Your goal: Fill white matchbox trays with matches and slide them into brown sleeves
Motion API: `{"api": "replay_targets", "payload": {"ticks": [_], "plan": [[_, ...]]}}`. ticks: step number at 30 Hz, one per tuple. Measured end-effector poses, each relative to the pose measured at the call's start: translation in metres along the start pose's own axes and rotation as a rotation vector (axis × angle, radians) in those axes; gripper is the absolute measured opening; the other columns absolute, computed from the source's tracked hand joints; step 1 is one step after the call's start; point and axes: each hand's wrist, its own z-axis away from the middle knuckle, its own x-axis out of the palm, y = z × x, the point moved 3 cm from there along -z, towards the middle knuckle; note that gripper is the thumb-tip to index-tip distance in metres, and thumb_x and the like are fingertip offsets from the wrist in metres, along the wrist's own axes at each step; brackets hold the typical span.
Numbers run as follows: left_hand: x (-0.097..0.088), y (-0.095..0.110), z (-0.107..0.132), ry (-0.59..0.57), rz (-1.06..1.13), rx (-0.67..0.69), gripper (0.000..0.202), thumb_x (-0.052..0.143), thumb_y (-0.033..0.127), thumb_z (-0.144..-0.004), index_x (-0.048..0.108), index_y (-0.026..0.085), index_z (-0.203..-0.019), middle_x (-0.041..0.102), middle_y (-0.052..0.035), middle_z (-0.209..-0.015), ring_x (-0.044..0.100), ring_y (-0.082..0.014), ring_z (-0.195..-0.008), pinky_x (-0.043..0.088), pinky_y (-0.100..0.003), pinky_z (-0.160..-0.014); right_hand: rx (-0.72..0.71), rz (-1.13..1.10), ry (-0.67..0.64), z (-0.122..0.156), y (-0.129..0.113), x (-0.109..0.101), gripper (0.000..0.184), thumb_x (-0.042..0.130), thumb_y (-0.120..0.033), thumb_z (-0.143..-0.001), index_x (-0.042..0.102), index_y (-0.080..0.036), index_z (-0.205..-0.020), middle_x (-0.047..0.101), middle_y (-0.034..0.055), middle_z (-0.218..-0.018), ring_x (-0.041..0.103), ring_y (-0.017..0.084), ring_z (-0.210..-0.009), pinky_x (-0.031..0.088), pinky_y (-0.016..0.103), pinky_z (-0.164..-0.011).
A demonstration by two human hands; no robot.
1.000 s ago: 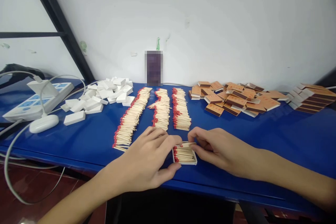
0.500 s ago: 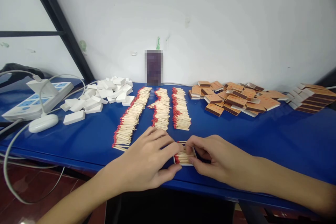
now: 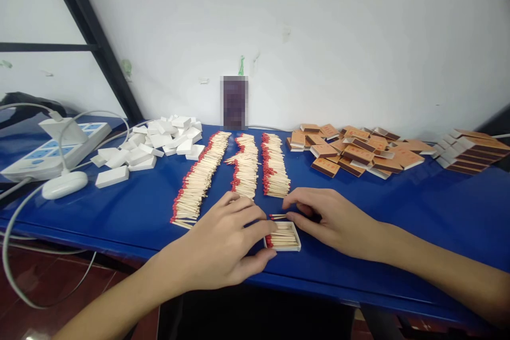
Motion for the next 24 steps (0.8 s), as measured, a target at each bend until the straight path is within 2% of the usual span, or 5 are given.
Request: {"api": "replay_targets", "payload": {"ticks": [4, 8, 14, 19, 24], "plan": [[0.001, 0.0, 0.0, -0.024, 0.002, -0.005, 0.022, 0.055, 0.03, -0.099, 0.066, 0.019, -0.115, 0.065, -0.0057, -0.096, 0.06, -0.0209, -0.09, 0.043, -0.038, -0.089, -0.008, 0.007, -0.05, 0.001, 0.0, 0.001, 0.013, 0.051, -0.022, -0.097, 0.058, -0.02, -0.086, 0.057, -0.0007, -0.075, 0.051, 0.014, -0.062, 0.038, 0.025, -0.058], [0.0, 0.001, 0.0, -0.03, -0.015, 0.033, 0.023, 0.05, 0.031, -0.101, 0.066, 0.021, -0.115, 0.065, -0.0061, -0.098, 0.06, -0.0202, -0.091, 0.043, -0.037, -0.089, -0.008, 0.007, -0.069, 0.003, 0.0, 0.001, 0.014, 0.047, -0.024, -0.101, 0.054, -0.021, -0.089, 0.058, 0.0002, -0.08, 0.053, 0.015, -0.066, 0.04, 0.026, -0.06], [0.0, 0.001, 0.0, -0.025, -0.026, 0.045, 0.023, 0.05, 0.031, -0.102, 0.067, 0.021, -0.112, 0.065, -0.0068, -0.098, 0.059, -0.0205, -0.091, 0.043, -0.037, -0.09, 0.005, -0.007, -0.032, 0.003, 0.005, 0.004, 0.015, 0.044, -0.026, -0.104, 0.053, -0.021, -0.092, 0.059, 0.0014, -0.084, 0.054, 0.016, -0.069, 0.041, 0.028, -0.062], [0.0, 0.0, 0.001, -0.007, -0.006, 0.005, 0.043, 0.054, 0.032, -0.1, 0.047, 0.018, -0.14, 0.065, -0.0056, -0.099, 0.058, -0.0219, -0.095, 0.043, -0.039, -0.095, 0.062, -0.09, 0.012, 0.004, 0.002, 0.0, 0.017, 0.046, -0.03, -0.103, 0.055, -0.021, -0.093, 0.058, 0.0009, -0.08, 0.05, 0.015, -0.066, 0.04, 0.028, -0.061], [-0.002, 0.0, 0.001, 0.021, 0.03, -0.034, 0.049, 0.06, 0.03, -0.096, 0.042, 0.017, -0.139, 0.066, -0.0063, -0.107, 0.058, -0.0216, -0.098, 0.043, -0.036, -0.093, 0.181, -0.302, -0.081, 0.006, -0.015, -0.002, 0.022, 0.046, -0.035, -0.103, 0.058, -0.021, -0.09, 0.059, -0.0009, -0.076, 0.048, 0.014, -0.064, 0.041, 0.026, -0.06]]}}
